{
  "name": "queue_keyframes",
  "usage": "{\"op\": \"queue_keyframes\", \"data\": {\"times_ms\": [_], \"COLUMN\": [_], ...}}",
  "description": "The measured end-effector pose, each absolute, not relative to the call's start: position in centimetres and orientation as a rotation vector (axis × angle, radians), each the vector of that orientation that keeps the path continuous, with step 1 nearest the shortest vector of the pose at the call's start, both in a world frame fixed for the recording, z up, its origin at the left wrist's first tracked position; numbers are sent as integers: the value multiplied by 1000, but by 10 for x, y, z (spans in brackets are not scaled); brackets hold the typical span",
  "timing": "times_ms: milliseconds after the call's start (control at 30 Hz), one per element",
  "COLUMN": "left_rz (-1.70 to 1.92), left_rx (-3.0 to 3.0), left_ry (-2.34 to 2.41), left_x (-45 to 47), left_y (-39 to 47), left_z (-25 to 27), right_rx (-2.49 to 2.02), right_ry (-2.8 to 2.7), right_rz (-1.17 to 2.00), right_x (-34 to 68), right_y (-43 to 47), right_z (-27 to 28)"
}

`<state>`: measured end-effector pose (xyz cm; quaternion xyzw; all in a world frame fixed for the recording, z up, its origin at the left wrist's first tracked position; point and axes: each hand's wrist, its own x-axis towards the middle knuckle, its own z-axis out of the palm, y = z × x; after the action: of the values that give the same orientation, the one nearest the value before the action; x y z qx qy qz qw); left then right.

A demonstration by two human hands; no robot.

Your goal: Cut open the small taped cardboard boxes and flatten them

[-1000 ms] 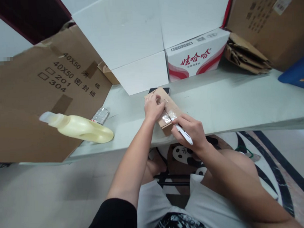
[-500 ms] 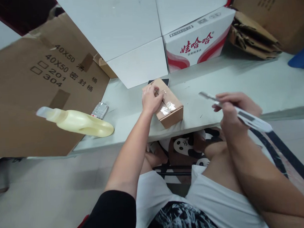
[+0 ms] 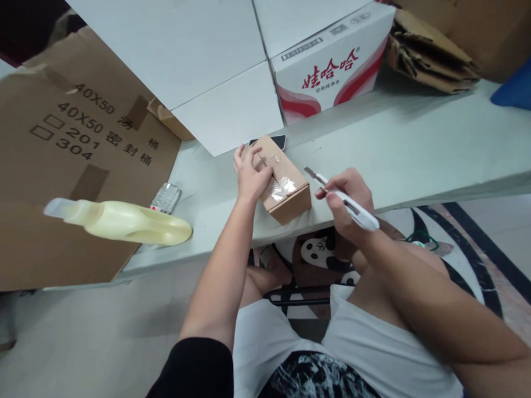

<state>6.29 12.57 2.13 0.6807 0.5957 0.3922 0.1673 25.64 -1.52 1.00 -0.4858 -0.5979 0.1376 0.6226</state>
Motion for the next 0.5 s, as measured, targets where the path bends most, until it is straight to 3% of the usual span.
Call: {"op": "queue_keyframes", "data": {"times_ms": [500], "left_rz": [1119], "left_rx": [1953], "left_ry": [1718], "left_x": [88], "left_y": [111], "left_z": [46], "right_rx": [-1000], "right_ry": [-1619], "right_rz": [276], "right_x": [247], "right_y": [-22], "right_z": [16]}}
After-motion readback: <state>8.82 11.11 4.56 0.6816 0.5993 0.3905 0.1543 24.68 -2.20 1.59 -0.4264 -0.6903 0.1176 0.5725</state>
